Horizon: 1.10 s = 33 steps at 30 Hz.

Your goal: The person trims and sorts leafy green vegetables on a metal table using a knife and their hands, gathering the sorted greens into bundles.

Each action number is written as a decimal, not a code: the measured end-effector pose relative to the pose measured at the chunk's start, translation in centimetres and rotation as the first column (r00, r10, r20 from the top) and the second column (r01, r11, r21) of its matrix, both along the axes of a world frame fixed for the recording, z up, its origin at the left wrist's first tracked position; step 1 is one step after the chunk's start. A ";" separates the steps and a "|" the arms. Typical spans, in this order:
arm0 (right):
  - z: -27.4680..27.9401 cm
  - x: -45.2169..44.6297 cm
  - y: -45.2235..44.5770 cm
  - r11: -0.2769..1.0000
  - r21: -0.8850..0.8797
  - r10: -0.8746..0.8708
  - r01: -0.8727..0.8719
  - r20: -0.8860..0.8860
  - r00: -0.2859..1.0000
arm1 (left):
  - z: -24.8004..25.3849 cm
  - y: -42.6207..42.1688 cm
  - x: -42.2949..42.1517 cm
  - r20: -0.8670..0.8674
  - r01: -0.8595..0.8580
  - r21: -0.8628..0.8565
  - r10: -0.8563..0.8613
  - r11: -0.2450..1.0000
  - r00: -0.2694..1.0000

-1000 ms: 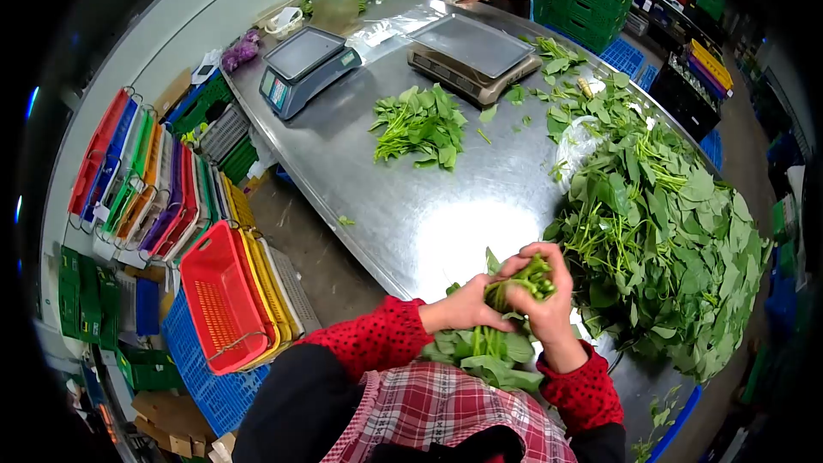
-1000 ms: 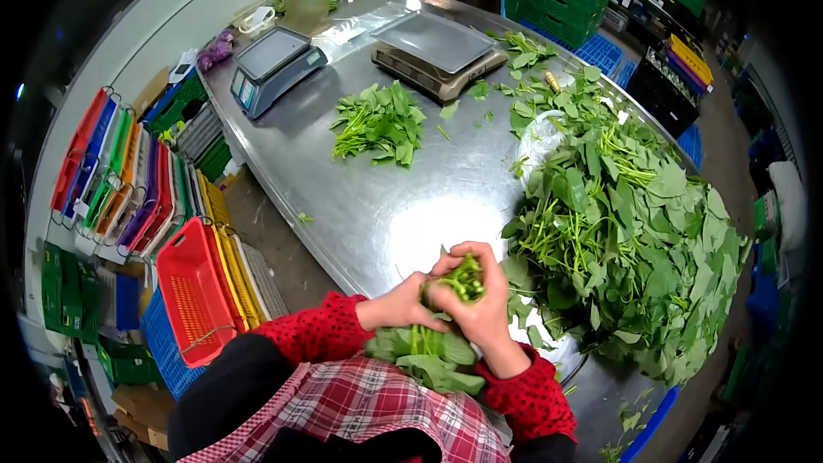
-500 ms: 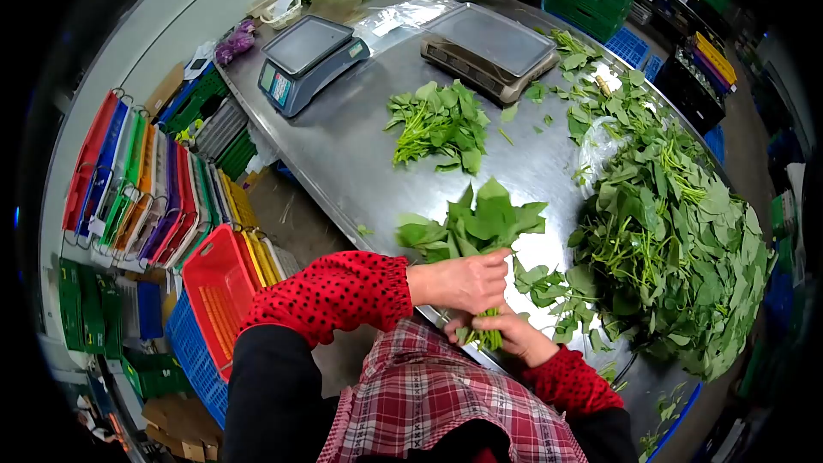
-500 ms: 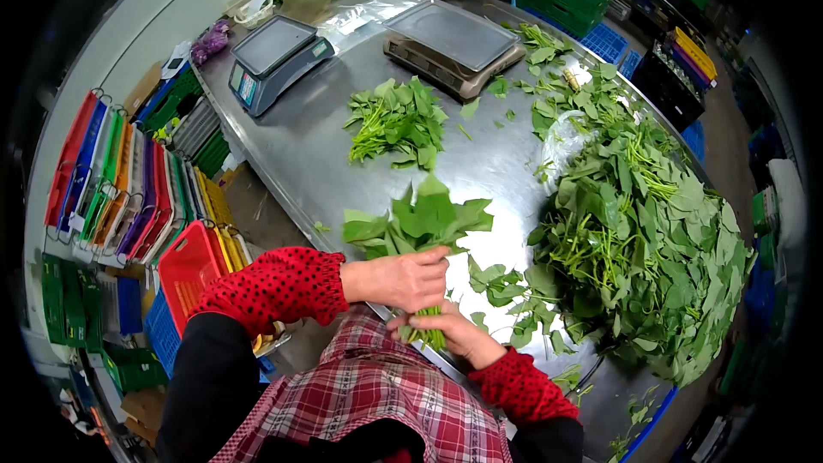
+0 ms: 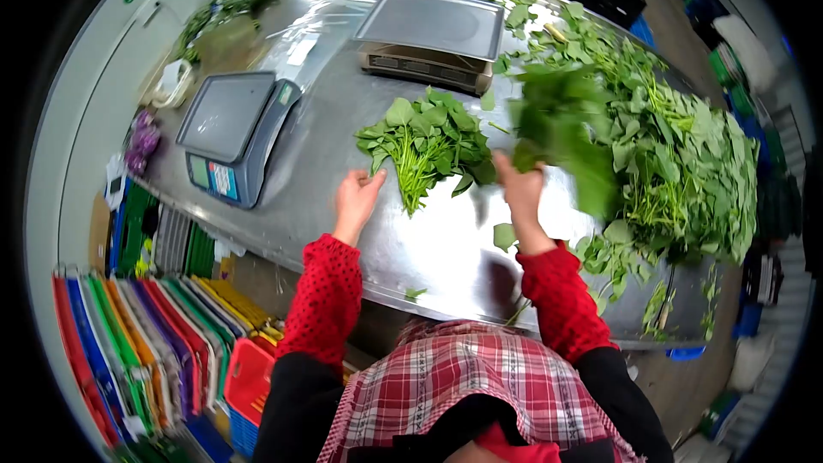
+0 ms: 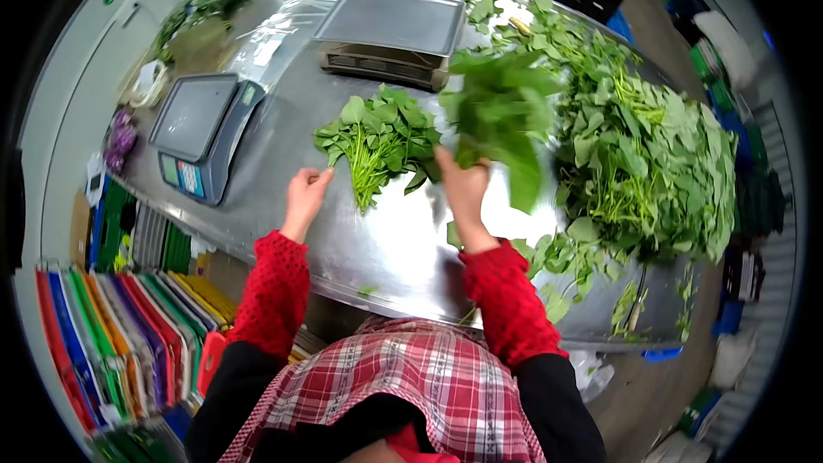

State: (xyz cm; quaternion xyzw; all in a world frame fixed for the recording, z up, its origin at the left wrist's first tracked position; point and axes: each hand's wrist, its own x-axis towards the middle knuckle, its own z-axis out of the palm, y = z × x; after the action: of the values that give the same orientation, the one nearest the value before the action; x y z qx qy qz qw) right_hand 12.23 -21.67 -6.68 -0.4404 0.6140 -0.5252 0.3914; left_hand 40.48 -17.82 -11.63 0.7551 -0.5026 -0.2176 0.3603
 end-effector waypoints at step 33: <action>9.3 10.8 -25.7 0.937 -0.281 0.158 -0.205 -0.182 0.970 | 15.1 -29.3 -4.8 -0.206 0.136 -0.568 -0.300 0.812 0.931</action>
State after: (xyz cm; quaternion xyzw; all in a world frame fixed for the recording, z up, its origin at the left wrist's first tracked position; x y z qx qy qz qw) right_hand 23.03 -47.33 2.62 -0.5891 0.5134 -0.5369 0.3179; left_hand 35.71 -47.17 3.47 0.5183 -0.5701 -0.2128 0.6009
